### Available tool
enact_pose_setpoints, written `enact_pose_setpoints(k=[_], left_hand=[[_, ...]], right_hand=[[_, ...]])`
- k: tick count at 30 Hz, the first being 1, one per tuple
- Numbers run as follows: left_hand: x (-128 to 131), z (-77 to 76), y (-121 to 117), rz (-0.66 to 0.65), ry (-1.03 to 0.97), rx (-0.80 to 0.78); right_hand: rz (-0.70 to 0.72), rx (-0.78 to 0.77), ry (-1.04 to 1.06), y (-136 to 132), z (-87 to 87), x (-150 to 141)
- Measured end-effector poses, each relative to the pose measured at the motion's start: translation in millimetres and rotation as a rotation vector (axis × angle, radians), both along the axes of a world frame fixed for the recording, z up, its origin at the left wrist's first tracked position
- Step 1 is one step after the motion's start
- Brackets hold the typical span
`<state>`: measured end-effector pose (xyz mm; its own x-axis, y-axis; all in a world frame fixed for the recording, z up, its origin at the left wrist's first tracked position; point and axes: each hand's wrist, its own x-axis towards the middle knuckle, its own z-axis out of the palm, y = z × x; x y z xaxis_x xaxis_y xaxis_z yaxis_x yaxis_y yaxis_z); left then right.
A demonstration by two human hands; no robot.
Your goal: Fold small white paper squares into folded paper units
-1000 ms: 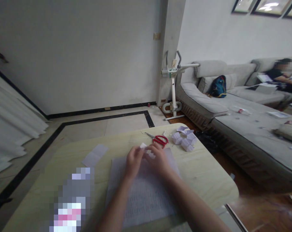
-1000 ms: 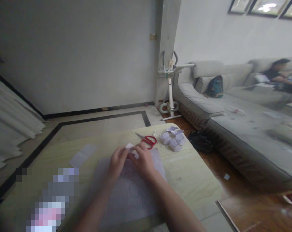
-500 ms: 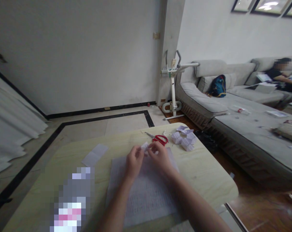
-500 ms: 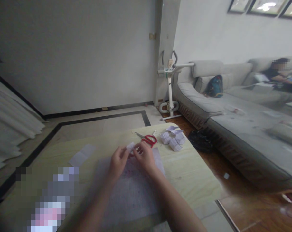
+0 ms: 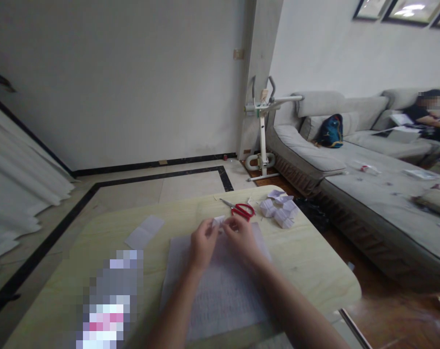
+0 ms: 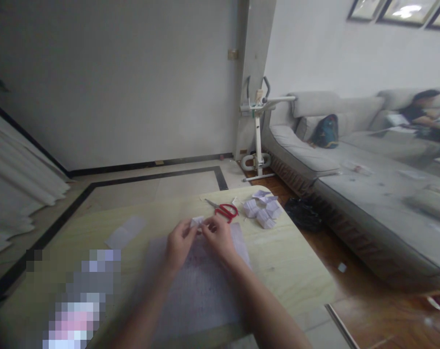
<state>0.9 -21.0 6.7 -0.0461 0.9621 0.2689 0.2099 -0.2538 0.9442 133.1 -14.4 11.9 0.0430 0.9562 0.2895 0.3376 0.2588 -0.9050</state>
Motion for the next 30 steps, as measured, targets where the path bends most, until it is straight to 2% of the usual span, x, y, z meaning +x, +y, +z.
enact_pose_setpoints(k=[7, 13, 22, 27, 30], left_hand=[[-0.3, 2.2, -0.2, 0.107, 0.136, 0.086], [1.4, 3.9, 1.0, 0.115, 0.132, 0.120], [0.6, -0.1, 1.0, 0.148, 0.298, 0.169], [-0.6, 2.7, 0.3, 0.170, 0.288, 0.176], [-1.0, 4.0, 0.2, 0.159, 0.219, 0.122]], right_hand=[[0.048, -0.013, -0.015, -1.8, 2.0, -0.6], [0.045, -0.020, -0.003, -2.2, 0.5, -1.3], [0.032, -0.012, -0.059, -3.4, 0.3, -2.7], [0.026, -0.005, -0.048, -3.6, 1.8, -2.2], [0.028, -0.004, 0.008, -2.8, 2.6, -0.8]])
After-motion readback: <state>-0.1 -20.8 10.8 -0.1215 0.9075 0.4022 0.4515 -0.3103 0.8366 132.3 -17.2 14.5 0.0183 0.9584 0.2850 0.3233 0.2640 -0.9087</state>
